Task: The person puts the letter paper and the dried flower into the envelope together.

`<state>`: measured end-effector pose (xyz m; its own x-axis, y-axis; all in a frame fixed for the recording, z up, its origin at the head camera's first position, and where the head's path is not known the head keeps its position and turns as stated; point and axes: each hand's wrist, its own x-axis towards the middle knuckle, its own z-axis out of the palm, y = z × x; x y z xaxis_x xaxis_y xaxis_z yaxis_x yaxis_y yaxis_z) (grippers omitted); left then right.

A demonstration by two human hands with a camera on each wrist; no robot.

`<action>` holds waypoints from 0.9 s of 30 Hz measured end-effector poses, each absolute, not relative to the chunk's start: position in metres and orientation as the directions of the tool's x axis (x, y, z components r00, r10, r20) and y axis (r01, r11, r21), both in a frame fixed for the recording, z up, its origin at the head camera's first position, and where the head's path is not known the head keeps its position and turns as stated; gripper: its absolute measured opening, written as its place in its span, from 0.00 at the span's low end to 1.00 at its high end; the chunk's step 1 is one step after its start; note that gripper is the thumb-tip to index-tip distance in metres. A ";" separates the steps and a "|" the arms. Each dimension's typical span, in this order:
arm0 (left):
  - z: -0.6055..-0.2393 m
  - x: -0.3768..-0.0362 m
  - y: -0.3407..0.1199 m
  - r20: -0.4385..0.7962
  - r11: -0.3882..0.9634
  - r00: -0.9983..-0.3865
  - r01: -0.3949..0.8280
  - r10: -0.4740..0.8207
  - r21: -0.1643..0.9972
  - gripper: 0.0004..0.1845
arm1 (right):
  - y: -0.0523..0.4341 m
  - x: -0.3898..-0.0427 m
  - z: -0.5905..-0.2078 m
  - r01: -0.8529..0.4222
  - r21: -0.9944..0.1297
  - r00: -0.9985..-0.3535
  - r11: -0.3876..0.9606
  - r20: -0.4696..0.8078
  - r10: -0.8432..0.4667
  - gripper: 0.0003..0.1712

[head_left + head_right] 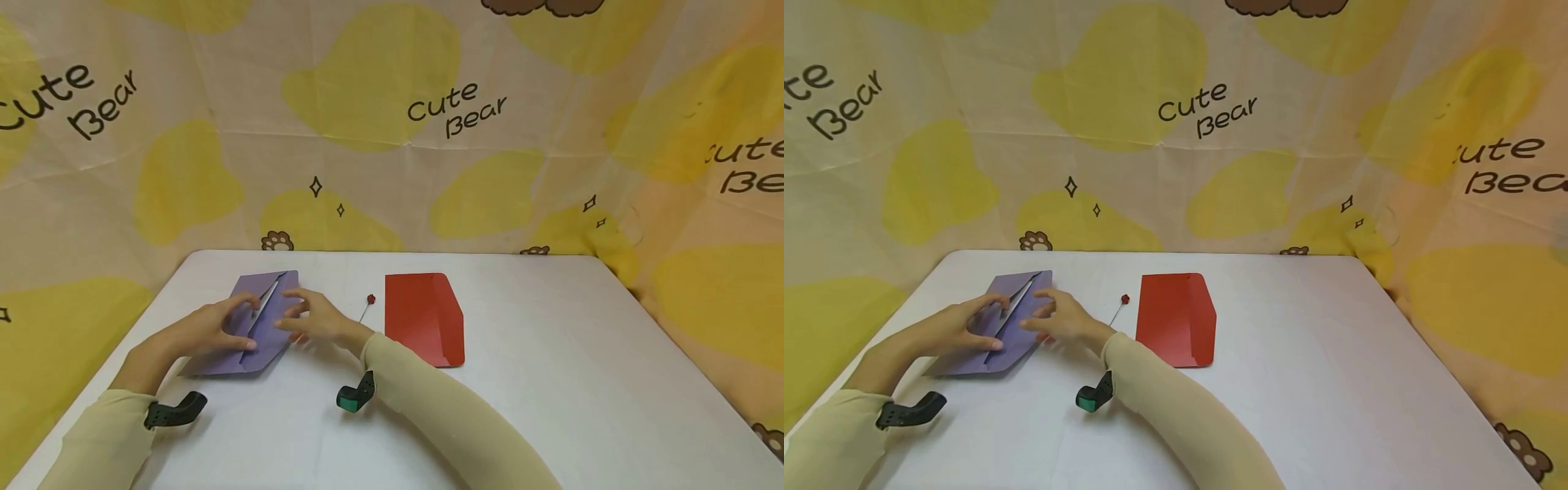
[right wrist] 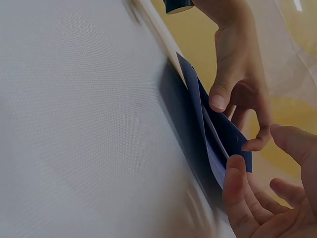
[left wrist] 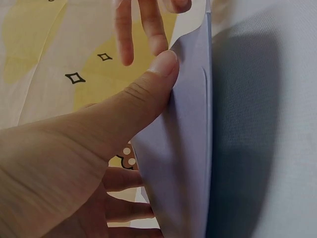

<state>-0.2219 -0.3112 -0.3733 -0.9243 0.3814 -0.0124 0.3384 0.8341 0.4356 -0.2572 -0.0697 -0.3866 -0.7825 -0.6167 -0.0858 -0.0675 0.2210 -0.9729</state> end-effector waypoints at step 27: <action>-0.375 -0.224 -0.312 -0.010 0.833 -0.924 0.339 0.381 0.437 0.38 | -0.040 -0.248 -0.398 -0.139 -0.957 -0.759 0.254 -0.062 -0.648 0.29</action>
